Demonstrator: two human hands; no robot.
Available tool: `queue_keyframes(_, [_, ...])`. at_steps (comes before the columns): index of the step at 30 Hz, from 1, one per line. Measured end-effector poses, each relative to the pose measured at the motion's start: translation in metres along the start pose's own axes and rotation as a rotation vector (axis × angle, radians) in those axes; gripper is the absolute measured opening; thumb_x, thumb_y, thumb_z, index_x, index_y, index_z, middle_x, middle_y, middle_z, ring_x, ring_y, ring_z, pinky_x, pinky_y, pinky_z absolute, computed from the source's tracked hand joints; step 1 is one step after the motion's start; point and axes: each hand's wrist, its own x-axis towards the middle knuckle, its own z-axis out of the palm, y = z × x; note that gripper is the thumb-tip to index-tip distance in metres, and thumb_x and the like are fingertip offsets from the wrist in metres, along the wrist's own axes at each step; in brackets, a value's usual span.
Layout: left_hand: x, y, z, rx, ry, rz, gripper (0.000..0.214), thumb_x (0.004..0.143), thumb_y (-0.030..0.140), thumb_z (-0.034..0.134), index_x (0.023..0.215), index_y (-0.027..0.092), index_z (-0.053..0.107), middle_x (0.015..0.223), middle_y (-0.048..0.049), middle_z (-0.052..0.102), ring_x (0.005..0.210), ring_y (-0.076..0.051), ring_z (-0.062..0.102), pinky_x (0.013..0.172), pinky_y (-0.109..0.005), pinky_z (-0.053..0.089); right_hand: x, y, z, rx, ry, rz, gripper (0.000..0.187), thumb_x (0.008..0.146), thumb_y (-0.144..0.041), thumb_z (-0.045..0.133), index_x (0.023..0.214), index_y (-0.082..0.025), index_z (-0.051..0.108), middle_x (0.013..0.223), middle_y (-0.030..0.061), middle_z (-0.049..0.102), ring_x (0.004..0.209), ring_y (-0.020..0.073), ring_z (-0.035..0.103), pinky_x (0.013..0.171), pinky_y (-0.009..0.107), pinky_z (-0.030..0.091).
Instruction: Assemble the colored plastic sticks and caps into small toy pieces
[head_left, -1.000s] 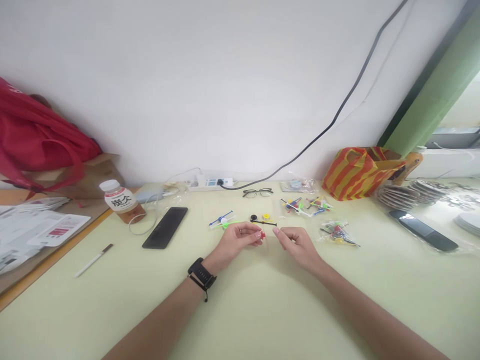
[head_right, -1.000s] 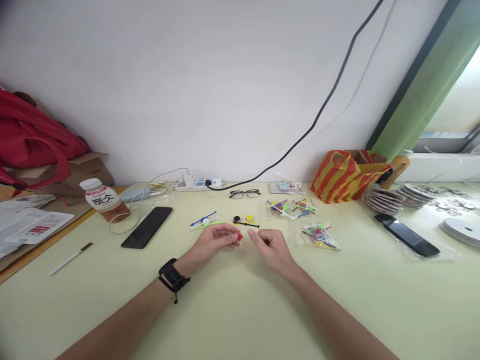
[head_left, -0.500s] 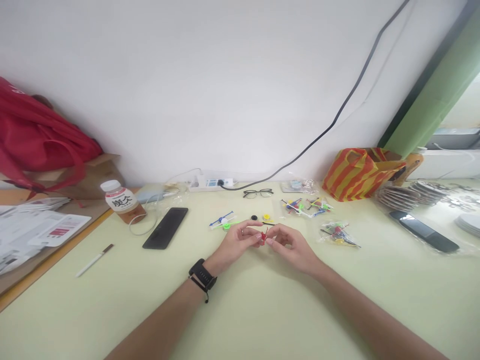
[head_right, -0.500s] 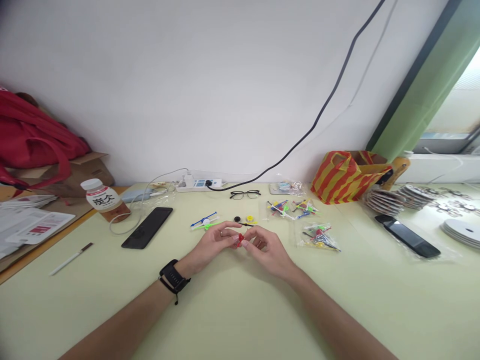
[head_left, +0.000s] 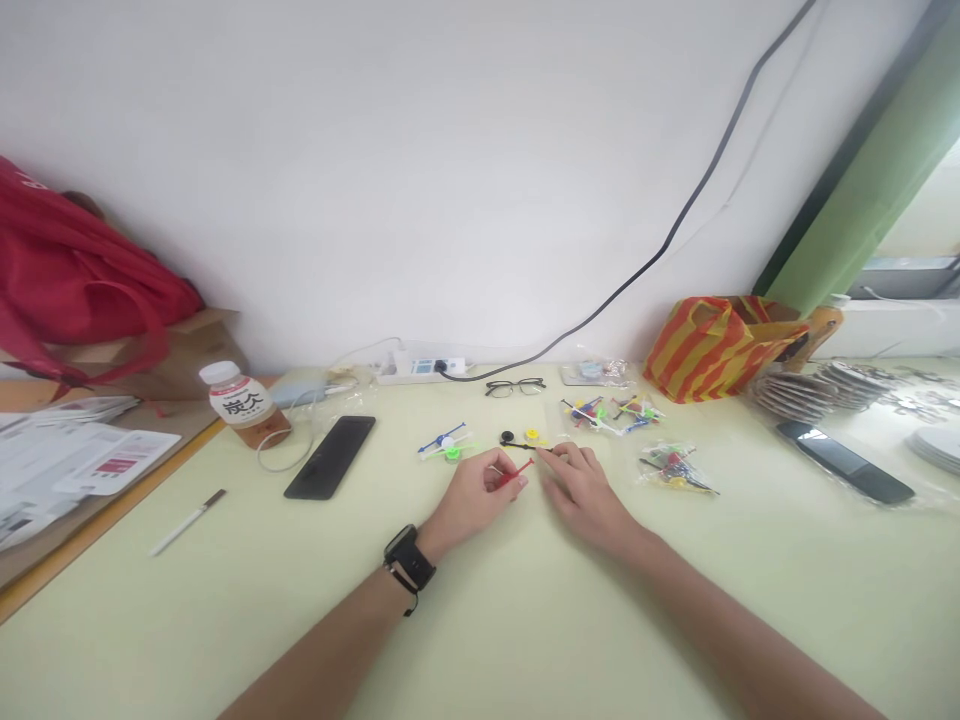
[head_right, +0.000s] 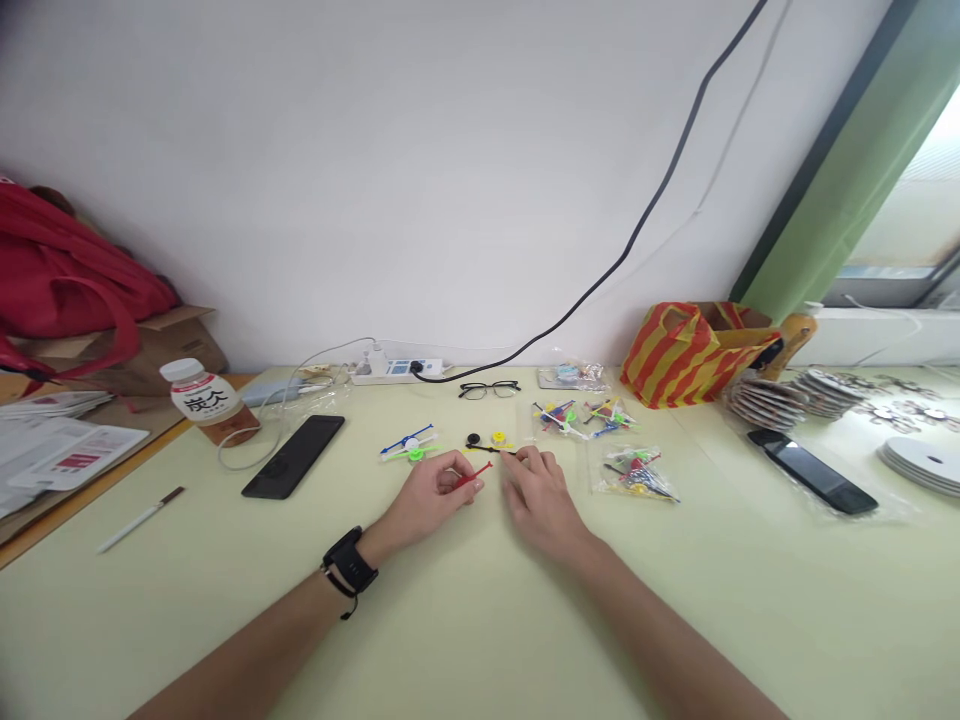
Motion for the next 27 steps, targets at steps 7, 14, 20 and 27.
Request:
queue_keyframes(7, [-0.001,-0.003,-0.007,0.465,0.01,0.354,0.018,0.096,0.033,0.063,0.093,0.024,0.078,0.105,-0.0087,0.075,0.108,-0.028,0.061,0.098,-0.044,0.048,-0.001,0.0,0.002,-0.032,0.03,0.031,0.042,0.096,-0.03,0.053,0.138,-0.025,0.056,0.124,0.0131,0.056,0.113,0.032,0.052,0.099,0.049,0.048])
queue_keyframes(14, [0.007,-0.011,-0.026,0.77,0.208,0.383,0.024,0.097,0.022,0.058,0.114,0.027,0.073,0.132,-0.0078,0.066,0.131,-0.033,0.046,0.111,-0.054,0.037,0.0,0.004,0.0,-0.047,0.058,0.047,0.027,0.095,-0.027,0.054,0.12,-0.025,0.063,0.119,0.0117,0.058,0.109,0.0312,0.055,0.094,0.048,0.049])
queue_keyframes(20, [0.006,-0.007,-0.024,0.788,0.279,0.344,0.023,0.098,0.017,0.052,0.109,0.023,0.071,0.109,-0.0092,0.069,0.103,-0.029,0.058,0.094,-0.045,0.048,0.003,0.005,-0.003,0.003,0.063,0.069,0.013,0.094,-0.016,0.051,0.09,-0.024,0.06,0.101,0.0069,0.065,0.097,0.0255,0.061,0.085,0.038,0.049])
queue_keyframes(27, [-0.012,-0.008,0.006,0.686,-0.101,0.313,0.037,0.103,0.035,0.052,0.139,0.026,0.057,0.15,-0.0085,0.053,0.144,-0.028,0.043,0.12,-0.048,0.038,0.002,0.002,-0.005,-0.093,0.055,0.083,0.013,0.094,-0.015,0.048,0.084,-0.022,0.052,0.092,0.0061,0.063,0.087,0.0238,0.059,0.077,0.036,0.046])
